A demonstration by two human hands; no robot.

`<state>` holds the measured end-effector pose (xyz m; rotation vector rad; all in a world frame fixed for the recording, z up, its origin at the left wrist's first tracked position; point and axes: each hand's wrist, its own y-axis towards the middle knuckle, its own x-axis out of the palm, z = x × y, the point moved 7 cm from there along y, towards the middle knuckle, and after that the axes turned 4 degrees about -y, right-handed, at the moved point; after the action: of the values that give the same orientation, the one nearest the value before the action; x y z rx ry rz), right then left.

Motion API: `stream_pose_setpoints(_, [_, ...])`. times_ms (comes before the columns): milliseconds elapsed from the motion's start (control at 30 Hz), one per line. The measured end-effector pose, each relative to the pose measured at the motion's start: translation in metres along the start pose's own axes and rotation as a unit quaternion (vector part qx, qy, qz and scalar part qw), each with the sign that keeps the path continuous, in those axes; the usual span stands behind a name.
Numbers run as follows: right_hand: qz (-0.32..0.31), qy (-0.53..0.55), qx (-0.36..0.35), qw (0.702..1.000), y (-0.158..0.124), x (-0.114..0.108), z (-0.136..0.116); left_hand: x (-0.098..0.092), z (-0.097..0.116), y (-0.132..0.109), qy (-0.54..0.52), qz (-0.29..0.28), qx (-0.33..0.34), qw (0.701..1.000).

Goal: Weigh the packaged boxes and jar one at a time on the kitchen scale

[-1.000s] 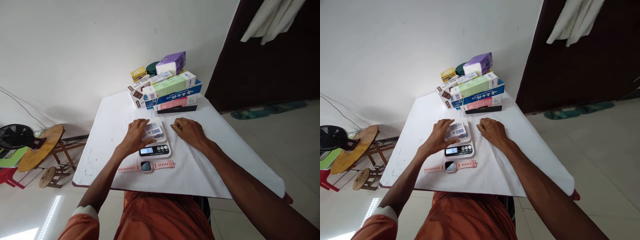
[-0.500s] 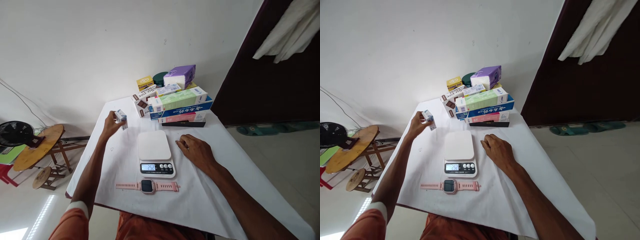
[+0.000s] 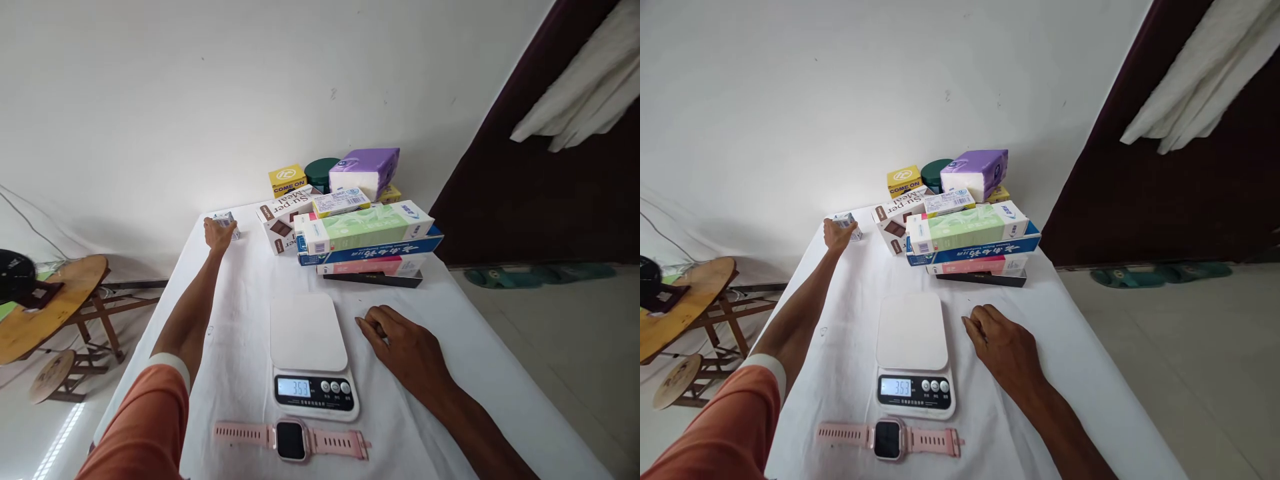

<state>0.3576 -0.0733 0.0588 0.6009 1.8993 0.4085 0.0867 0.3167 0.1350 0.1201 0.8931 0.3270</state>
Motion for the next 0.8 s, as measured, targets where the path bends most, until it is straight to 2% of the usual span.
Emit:
stream_pose_setpoints(133, [0.005, -0.012, 0.002, 1.000, 0.000, -0.001, -0.002, 0.000, -0.002, -0.007, 0.013, -0.012, 0.004, 1.000])
stream_pose_setpoints(233, [0.002, -0.021, 0.006, 1.000, 0.000, 0.000, -0.002, -0.014, 0.009, -0.018, 0.012, 0.009, 0.022, 1.000])
stream_pose_setpoints(300, [-0.001, -0.025, 0.010, 1.000, 0.000, 0.002, -0.002, -0.029, 0.027, -0.029, -0.011, 0.053, 0.067, 0.996])
stream_pose_setpoints(367, [-0.007, -0.027, 0.013, 1.000, 0.000, 0.004, -0.001, -0.042, 0.058, -0.044, -0.055, 0.076, 0.159, 0.983])
stream_pose_setpoints(400, [-0.010, -0.027, 0.016, 0.999, 0.000, 0.005, -0.001, -0.045, 0.078, -0.054, -0.080, 0.068, 0.219, 0.970])
stream_pose_setpoints(467, [-0.020, -0.029, 0.022, 0.999, -0.001, 0.007, 0.001, -0.041, 0.123, -0.080, -0.121, 0.011, 0.352, 0.928])
stream_pose_setpoints(533, [-0.032, -0.033, 0.030, 0.999, -0.001, 0.009, 0.002, -0.027, 0.167, -0.109, -0.130, -0.083, 0.460, 0.875])
stream_pose_setpoints(567, [-0.038, -0.035, 0.034, 0.998, -0.001, 0.010, 0.002, -0.016, 0.186, -0.122, -0.115, -0.129, 0.494, 0.852])
stream_pose_setpoints(667, [-0.056, -0.037, 0.046, 0.997, -0.001, 0.011, 0.003, 0.019, 0.228, -0.151, -0.021, -0.235, 0.536, 0.811])
stream_pose_setpoints(733, [-0.067, -0.035, 0.053, 0.996, 0.000, 0.011, 0.003, 0.038, 0.244, -0.161, 0.046, -0.282, 0.539, 0.793])
stream_pose_setpoints(800, [-0.083, -0.031, 0.057, 0.994, 0.001, 0.012, 0.002, 0.049, 0.253, -0.164, 0.093, -0.311, 0.535, 0.780])
